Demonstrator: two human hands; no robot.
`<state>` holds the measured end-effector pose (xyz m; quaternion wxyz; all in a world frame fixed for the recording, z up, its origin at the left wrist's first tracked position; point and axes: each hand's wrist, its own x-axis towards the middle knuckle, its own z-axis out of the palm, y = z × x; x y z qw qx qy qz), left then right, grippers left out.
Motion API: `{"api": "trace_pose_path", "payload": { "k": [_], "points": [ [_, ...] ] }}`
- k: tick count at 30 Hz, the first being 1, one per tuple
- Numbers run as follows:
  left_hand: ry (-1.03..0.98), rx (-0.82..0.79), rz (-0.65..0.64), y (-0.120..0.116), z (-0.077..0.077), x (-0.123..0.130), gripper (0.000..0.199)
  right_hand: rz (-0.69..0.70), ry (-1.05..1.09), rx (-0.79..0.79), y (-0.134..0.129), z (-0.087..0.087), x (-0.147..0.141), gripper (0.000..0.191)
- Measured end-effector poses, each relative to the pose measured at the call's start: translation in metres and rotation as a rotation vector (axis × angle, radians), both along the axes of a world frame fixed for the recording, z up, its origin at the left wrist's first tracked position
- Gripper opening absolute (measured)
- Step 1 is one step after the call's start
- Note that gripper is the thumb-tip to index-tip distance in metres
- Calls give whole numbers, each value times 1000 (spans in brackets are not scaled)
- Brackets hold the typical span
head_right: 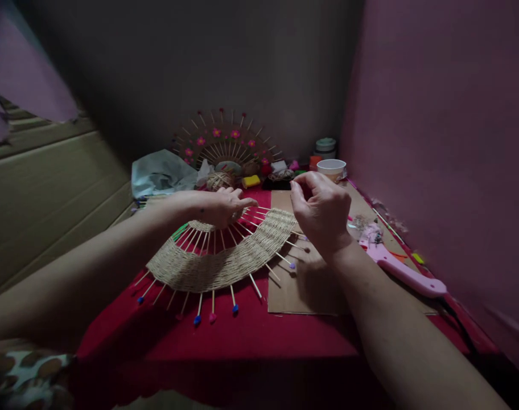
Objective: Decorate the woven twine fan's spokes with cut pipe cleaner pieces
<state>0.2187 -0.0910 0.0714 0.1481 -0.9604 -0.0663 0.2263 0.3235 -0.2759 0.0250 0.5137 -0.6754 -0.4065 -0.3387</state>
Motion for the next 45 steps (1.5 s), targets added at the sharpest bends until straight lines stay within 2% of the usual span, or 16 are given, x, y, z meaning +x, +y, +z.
{"api": "trace_pose_path", "payload": {
  "k": [6, 13, 18, 21, 24, 29, 35, 38, 40, 43, 45],
  "points": [
    [52, -38, -84, 5, -11, -2, 76, -1, -20, -32, 2, -4, -1, 9],
    [-33, -72, -235, 9, -22, -11, 68, 11, -34, -140, 5, -7, -4, 10],
    [-313, -63, -213, 2, -12, -34, 48, 36, -96, -232, 5, -9, -10, 11],
    [-501, -150, -162, -7, -3, -59, 39, 82, -130, -296, 5, -10, -17, 14],
    [-694, -293, -124, -21, -4, -86, 28, 137, -155, -334, 4, -10, -24, 17],
    [-935, -465, 45, -48, -22, -125, 20, 287, -195, -447, 0, -8, -40, 16],
    [-1147, -668, 328, -84, -53, -161, 16, 582, -136, -721, -17, -11, -82, 18],
    [-1119, -758, 379, -101, -70, -173, 16, 605, -162, -787, -27, -25, -101, 20],
    [-1053, -770, 391, -112, -81, -179, 16, 596, -184, -756, -31, -37, -108, 23],
    [-999, -722, 401, -124, -93, -183, 15, 561, -179, -718, -35, -49, -113, 21],
    [-995, -624, 381, -129, -97, -182, 17, 571, -164, -703, -36, -53, -115, 22]
  ]
}}
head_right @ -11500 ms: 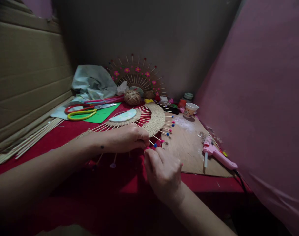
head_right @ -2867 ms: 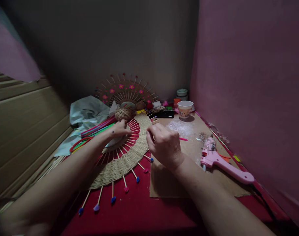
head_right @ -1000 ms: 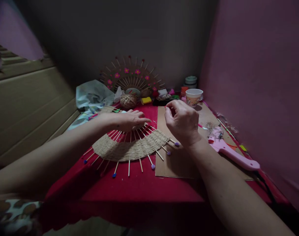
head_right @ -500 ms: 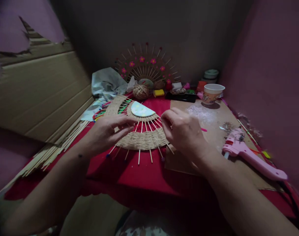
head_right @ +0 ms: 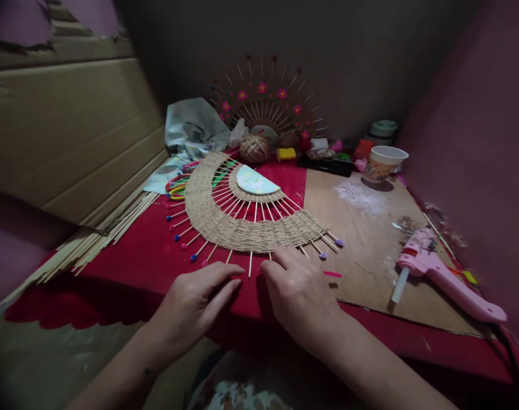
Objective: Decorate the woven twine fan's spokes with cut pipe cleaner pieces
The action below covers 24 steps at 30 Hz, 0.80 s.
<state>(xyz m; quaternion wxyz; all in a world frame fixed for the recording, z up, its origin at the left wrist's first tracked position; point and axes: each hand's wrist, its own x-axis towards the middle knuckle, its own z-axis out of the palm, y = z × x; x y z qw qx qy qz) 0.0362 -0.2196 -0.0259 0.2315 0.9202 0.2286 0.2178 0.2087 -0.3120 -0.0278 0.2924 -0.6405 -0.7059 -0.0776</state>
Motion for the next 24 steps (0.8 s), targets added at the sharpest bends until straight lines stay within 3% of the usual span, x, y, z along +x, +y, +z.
{"api": "trace_pose_path", "payload": {
  "k": [3, 6, 12, 24],
  "points": [
    [-4, 203, 85, -2, -2, 4, 20, 2, 8, 24, 2, -1, -5, 23],
    [-15, 291, 133, -1, -3, 8, 20, -40, -8, 54, 5, -3, -9, 22],
    [19, 254, 121, 2, -5, 10, 20, -128, 3, 63, 8, -10, -17, 20],
    [53, 212, 52, 0, -9, 12, 20, -122, -52, 73, 7, -15, -24, 24]
  ]
}}
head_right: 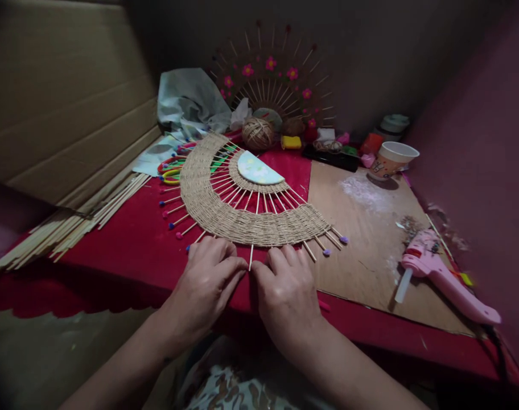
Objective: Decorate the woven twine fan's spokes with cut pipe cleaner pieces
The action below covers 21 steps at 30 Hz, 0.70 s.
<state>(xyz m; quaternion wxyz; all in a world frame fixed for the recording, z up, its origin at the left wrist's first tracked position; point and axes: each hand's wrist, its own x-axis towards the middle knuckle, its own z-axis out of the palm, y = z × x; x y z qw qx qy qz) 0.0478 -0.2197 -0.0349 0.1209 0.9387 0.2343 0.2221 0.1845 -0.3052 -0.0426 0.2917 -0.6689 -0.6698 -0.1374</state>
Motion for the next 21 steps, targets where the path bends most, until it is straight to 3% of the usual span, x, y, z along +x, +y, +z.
{"api": "trace_pose_path", "payload": {
  "k": [7, 16, 21],
  "points": [
    [180, 92, -79, 2, 5, 4, 13, 4, 52, -60, 0, 1, 2, 24],
    [89, 121, -71, 3, -4, 5, 15, 64, 9, -10, 0, 2, 4, 28],
    [59, 264, -85, 6, -9, 8, 17, 87, 17, 3, 0, -1, 5, 28]
  ]
}}
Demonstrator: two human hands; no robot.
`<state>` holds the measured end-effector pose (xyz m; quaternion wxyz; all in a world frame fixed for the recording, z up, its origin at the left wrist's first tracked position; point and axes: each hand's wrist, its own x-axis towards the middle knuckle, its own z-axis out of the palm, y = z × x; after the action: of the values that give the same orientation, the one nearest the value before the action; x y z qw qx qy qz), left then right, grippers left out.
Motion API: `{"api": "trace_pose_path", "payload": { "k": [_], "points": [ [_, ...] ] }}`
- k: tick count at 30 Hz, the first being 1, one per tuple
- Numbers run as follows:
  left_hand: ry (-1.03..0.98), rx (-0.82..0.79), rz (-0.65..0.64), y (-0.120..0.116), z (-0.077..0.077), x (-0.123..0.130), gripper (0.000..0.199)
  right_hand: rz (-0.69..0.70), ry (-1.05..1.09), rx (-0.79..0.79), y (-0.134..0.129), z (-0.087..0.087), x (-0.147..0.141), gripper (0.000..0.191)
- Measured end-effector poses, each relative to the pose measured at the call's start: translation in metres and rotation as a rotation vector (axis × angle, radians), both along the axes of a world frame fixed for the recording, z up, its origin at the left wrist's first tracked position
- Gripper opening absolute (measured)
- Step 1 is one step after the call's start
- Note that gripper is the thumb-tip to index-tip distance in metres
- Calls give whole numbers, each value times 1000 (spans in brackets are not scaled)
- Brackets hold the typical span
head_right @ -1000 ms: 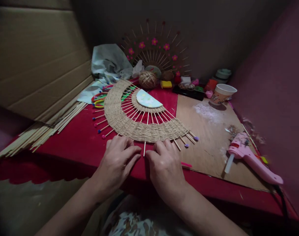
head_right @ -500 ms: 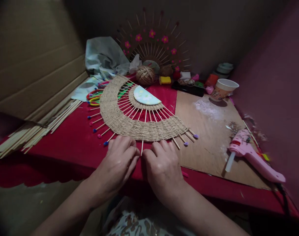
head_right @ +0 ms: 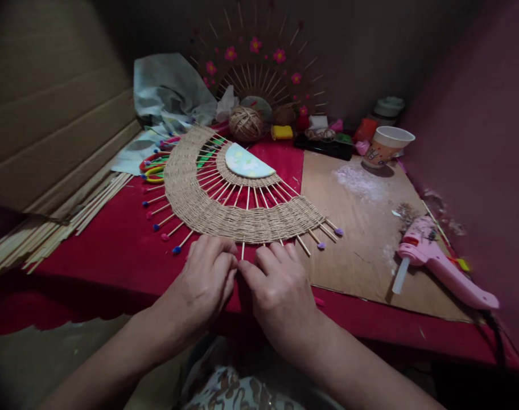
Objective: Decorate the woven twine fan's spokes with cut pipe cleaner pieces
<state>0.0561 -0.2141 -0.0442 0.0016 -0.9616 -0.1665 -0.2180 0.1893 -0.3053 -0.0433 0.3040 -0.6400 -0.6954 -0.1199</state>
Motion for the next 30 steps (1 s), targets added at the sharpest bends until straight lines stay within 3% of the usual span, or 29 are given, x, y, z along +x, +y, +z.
{"api": "trace_pose_path", "payload": {
  "k": [13, 17, 25, 30],
  "points": [
    [256, 229, -375, 23, 19, 1, 20, 9, -5, 1, 0, 0, -1, 31],
    [286, 178, -440, 30, 27, 6, 21, 1, -8, 2, 1, -1, 0, 30],
    [368, 103, -548, 50, 29, 22, 26, -48, -3, -23, 1, -1, 0, 28],
    [399, -76, -579, 53, 39, 19, 28, -59, 12, -33, 1, -2, 0, 24]
  ]
}}
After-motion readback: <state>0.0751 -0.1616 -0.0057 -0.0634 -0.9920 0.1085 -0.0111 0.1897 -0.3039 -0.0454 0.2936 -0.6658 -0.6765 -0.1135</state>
